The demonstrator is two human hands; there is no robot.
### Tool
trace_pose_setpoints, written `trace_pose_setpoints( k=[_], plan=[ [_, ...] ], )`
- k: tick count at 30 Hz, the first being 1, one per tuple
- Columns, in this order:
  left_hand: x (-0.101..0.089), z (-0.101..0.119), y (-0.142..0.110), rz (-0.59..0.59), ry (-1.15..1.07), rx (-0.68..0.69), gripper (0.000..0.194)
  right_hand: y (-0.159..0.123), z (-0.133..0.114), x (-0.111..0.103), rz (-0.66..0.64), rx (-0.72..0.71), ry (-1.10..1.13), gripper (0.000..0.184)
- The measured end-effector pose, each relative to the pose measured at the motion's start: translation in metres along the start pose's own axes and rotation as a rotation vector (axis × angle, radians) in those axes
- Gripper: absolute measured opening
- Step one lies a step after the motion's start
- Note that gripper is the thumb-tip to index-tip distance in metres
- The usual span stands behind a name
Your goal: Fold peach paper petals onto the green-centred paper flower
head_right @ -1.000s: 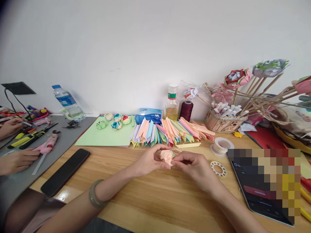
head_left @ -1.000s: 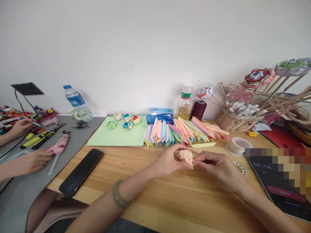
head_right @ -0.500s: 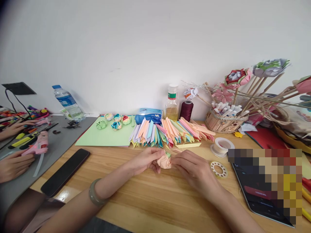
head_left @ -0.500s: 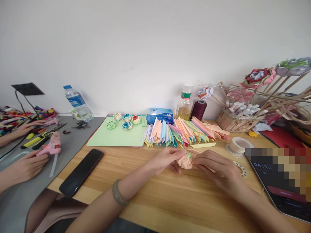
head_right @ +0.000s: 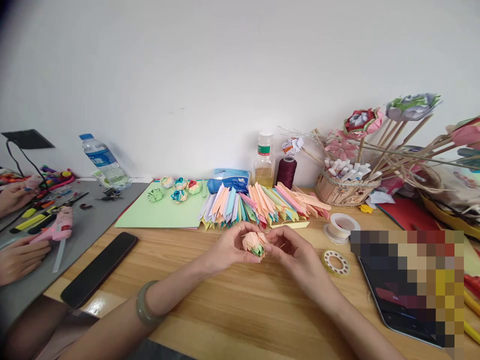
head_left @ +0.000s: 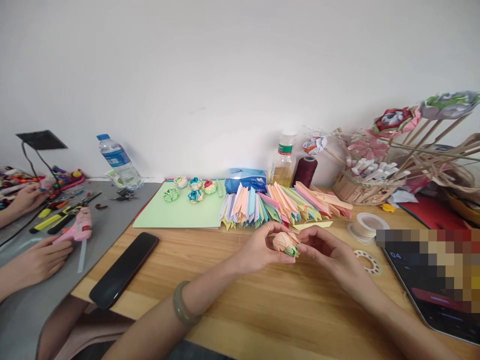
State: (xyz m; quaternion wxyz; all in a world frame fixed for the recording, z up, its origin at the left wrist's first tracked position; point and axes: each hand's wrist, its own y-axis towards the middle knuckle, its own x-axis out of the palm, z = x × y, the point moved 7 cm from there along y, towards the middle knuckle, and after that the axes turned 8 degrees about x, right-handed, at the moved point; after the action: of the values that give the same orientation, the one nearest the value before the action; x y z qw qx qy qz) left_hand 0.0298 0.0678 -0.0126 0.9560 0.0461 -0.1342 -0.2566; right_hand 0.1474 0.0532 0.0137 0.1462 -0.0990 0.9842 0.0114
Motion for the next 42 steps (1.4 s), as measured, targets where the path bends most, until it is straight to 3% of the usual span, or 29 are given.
trace_pose_setpoints(
  k=[5, 15, 19, 21, 23, 26, 29, 34, 42],
  plan=[
    [0.005, 0.007, -0.001, -0.041, 0.037, 0.083, 0.045, -0.001, -0.005, -0.002, 0.001, -0.022, -0.078, 0.024],
    [0.008, 0.013, -0.003, -0.086, 0.281, 0.155, 0.037, -0.002, -0.001, 0.006, -0.125, 0.109, -0.036, 0.028],
    [0.012, 0.006, -0.005, -0.166, -0.037, -0.045, 0.038, -0.002, -0.003, 0.003, -0.088, 0.065, -0.063, 0.03],
    [0.008, -0.001, -0.006, -0.095, -0.148, -0.175, 0.043, -0.003, -0.004, 0.0, -0.073, 0.023, -0.08, 0.029],
    [0.005, -0.009, -0.008, -0.067, -0.105, -0.265, 0.051, -0.004, -0.007, 0.0, -0.071, -0.042, -0.112, 0.026],
    [0.007, -0.02, -0.013, -0.125, -0.068, -0.392, 0.055, -0.005, -0.012, 0.001, -0.084, -0.12, -0.174, 0.021],
    [0.007, -0.018, -0.011, -0.11, -0.072, -0.349, 0.046, -0.005, -0.013, -0.001, -0.057, -0.098, -0.159, 0.02],
    [0.003, -0.007, -0.006, -0.007, -0.059, -0.227, 0.05, -0.003, -0.008, -0.014, 0.125, -0.021, -0.114, 0.024],
    [0.002, -0.002, -0.004, 0.006, 0.01, -0.102, 0.048, -0.005, -0.008, -0.005, 0.015, 0.059, -0.157, 0.025]
  ],
)
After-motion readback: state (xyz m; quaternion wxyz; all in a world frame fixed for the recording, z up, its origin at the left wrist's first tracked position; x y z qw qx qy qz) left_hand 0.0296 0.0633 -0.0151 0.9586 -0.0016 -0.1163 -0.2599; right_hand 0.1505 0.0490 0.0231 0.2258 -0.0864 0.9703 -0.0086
